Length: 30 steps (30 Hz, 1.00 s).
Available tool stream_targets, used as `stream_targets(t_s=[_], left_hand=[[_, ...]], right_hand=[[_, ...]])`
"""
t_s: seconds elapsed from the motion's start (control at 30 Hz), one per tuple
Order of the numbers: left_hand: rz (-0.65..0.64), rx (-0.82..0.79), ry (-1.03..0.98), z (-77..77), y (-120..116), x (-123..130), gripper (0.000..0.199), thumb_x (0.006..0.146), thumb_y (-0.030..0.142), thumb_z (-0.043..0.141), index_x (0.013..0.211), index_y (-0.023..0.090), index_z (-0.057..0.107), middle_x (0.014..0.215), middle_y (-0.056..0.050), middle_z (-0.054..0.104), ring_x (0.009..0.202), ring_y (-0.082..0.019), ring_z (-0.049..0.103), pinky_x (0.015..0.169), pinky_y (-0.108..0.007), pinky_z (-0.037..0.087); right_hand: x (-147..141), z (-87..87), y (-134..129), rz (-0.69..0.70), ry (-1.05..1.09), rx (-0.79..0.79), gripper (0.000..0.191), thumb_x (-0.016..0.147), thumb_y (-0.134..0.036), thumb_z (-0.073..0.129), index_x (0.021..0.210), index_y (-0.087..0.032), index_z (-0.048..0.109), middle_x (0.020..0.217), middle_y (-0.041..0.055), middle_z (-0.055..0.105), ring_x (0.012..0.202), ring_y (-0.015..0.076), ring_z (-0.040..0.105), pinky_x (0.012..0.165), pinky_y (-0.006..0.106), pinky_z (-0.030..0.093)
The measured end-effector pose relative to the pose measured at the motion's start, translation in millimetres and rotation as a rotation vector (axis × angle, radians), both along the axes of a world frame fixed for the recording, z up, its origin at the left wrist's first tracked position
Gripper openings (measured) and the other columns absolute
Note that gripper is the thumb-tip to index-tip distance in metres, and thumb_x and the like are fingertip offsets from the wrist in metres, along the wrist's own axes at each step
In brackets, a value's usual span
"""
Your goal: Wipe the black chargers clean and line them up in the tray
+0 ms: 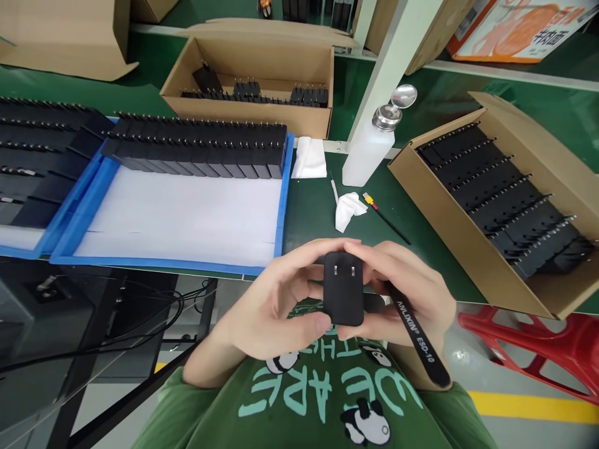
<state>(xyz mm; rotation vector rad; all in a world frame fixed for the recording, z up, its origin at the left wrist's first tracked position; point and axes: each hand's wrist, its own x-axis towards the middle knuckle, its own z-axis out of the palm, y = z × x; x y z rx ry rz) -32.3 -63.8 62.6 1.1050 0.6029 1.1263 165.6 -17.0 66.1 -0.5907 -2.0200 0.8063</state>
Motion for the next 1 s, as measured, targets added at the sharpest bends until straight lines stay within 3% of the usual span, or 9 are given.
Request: stream_targets(t_s=[0.23,0.43,0.57,0.8,1.0], left_hand=[[0.026,0.036,0.060,2.2,-2,0,0.078,0.075,-0.004,0.058,0.141,0.037,0.054,0.128,-0.005,0.062,0.111,-0.023,0.068,0.093,-0.034,0.062],[0.057,-0.035,0.116,1.1,-2,3,0.069,0.070,0.001,0.063,0.134,0.029,0.059,0.113,-0.006,0.065,0.101,-0.023,0.067,0.083,-0.032,0.061],[0.051,-0.047,0.097,1.2,-2,2,0.070,0.068,0.001,0.058,0.132,0.029,0.059,0.115,-0.005,0.063,0.104,-0.023,0.065,0.087,-0.034,0.060],[0.004,-0.075,0.059,1.3,1,5,0.065,0.070,0.003,0.065,0.130,0.027,0.059,0.111,-0.005,0.062,0.103,-0.022,0.063,0.087,-0.032,0.058],[-0.068,-0.041,-0.004,-0.1,0,5,0.069,0.078,0.007,0.073,0.139,0.031,0.053,0.125,-0.006,0.059,0.117,-0.023,0.062,0.097,-0.029,0.056]], right_hand=[[-2,0.9,-5,-0.027,-0.019,0.001,0.066,0.081,-0.042,0.079,0.137,-0.013,0.059,0.091,0.0047,0.062,0.077,0.0115,0.058,0.072,0.023,0.057],[-3,1.5,-11,-0.049,-0.107,0.013,0.065,0.083,-0.039,0.078,0.139,-0.015,0.056,0.095,0.0055,0.063,0.074,0.0118,0.059,0.066,0.023,0.055],[-2,1.9,-9,-0.041,-0.122,0.012,0.064,0.084,-0.039,0.077,0.141,-0.021,0.054,0.095,0.0045,0.063,0.074,0.0128,0.060,0.065,0.025,0.056],[0,2.4,-8,-0.030,-0.132,0.017,0.067,0.083,-0.039,0.078,0.142,-0.019,0.054,0.097,0.0060,0.063,0.074,0.0131,0.059,0.065,0.025,0.055],[1,2.4,-4,0.003,-0.052,-0.031,0.068,0.081,-0.036,0.081,0.141,-0.018,0.055,0.090,0.0034,0.058,0.074,0.0122,0.055,0.062,0.024,0.053]])
